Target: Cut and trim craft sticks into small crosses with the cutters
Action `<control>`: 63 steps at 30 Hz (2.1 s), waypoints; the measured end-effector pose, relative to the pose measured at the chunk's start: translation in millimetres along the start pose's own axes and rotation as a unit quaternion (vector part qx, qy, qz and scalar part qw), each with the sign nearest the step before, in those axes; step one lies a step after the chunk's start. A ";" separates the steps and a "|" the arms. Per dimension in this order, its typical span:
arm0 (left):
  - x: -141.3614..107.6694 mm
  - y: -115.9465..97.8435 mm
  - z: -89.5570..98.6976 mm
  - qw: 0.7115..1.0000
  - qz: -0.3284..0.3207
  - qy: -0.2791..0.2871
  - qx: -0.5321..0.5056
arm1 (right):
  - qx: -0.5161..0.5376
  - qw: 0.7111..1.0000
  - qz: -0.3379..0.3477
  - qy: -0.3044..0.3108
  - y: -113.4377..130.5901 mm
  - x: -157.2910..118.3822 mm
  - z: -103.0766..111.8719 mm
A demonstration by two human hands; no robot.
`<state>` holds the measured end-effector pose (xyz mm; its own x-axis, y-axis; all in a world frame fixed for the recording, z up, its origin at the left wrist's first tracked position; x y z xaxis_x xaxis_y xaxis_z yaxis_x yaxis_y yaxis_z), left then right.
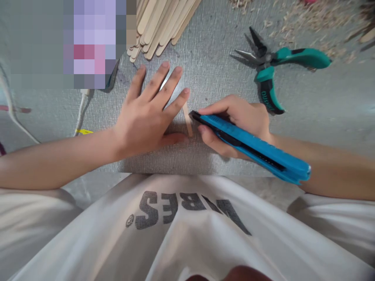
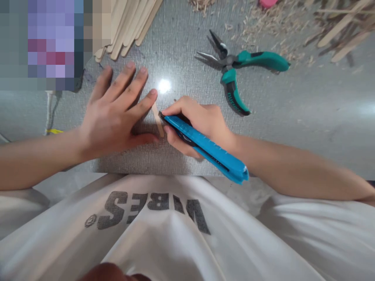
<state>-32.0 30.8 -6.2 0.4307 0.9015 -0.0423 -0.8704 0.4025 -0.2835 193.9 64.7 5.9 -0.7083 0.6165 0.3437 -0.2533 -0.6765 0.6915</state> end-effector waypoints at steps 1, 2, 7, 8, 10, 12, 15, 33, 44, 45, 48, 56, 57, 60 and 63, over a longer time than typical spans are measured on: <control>-0.7 -0.2 0.3 1.000 0.005 -0.002 -0.007 | 0.001 1.000 -0.005 -0.003 -0.9 -0.1 0.2; -1.7 -0.5 1.1 1.000 0.010 -0.006 -0.011 | 0.003 1.000 -0.006 -0.007 -1.6 -0.1 0.4; -13.1 -10.6 10.4 0.996 -0.030 -0.067 0.053 | 0.017 0.999 0.031 -0.040 -2.4 1.7 1.6; -16.5 -13.8 11.6 0.995 -0.046 -0.072 0.052 | 0.017 0.998 0.037 -0.045 -2.9 2.4 2.2; -22.0 -18.3 11.1 0.997 -0.056 -0.055 0.019 | 0.018 0.997 0.050 -0.051 -3.8 3.7 3.7; -24.4 -19.9 6.9 0.998 -0.051 -0.018 -0.014 | 0.021 0.997 0.057 -0.055 -4.4 4.7 5.4; -22.4 -18.3 -1.0 0.997 -0.066 0.023 -0.025 | 0.022 0.997 0.054 -0.057 -4.0 5.1 6.7; -12.1 -8.4 -7.1 0.994 -0.095 0.036 -0.050 | -0.003 0.999 0.002 -0.048 -4.2 2.4 5.3; -9.6 -8.7 -8.5 0.994 -0.076 0.053 -0.057 | 0.008 0.999 -0.017 -0.032 -5.6 0.2 4.2; -9.0 -8.7 -7.7 0.994 -0.072 0.052 -0.064 | 0.012 0.999 -0.020 -0.030 -6.3 0.0 3.9; -7.9 -8.4 -6.8 0.993 -0.068 0.052 -0.081 | 0.013 0.999 -0.041 -0.021 -8.4 -1.2 2.9; -8.4 -8.1 -7.8 0.993 -0.058 0.057 -0.091 | -0.001 0.998 0.010 -0.057 -4.8 2.9 5.1; -8.5 -8.1 -7.4 0.992 -0.056 0.053 -0.097 | 0.000 0.998 0.010 -0.055 -5.0 3.1 4.8; -8.7 -8.4 -6.4 0.992 -0.064 0.042 -0.103 | -0.005 0.999 0.001 -0.045 -6.0 1.8 4.3; -8.4 -8.5 -5.9 0.992 -0.073 0.040 -0.098 | -0.023 0.999 -0.025 -0.034 -7.4 -0.4 4.8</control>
<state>-26.8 18.8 -9.0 0.5735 0.8170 -0.0597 -0.7368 0.4826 -0.4735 199.2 71.4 3.7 -0.6479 0.6751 0.3527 -0.3183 -0.6607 0.6798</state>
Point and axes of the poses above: each hand's wrist, its own x-axis towards the middle knuckle, its own z-axis out of the back of the hand, y = z × x, the point moved 4 cm from there along x, towards the middle knuckle, and after that the axes turned 9 degrees about z, right-handed, at the moved point
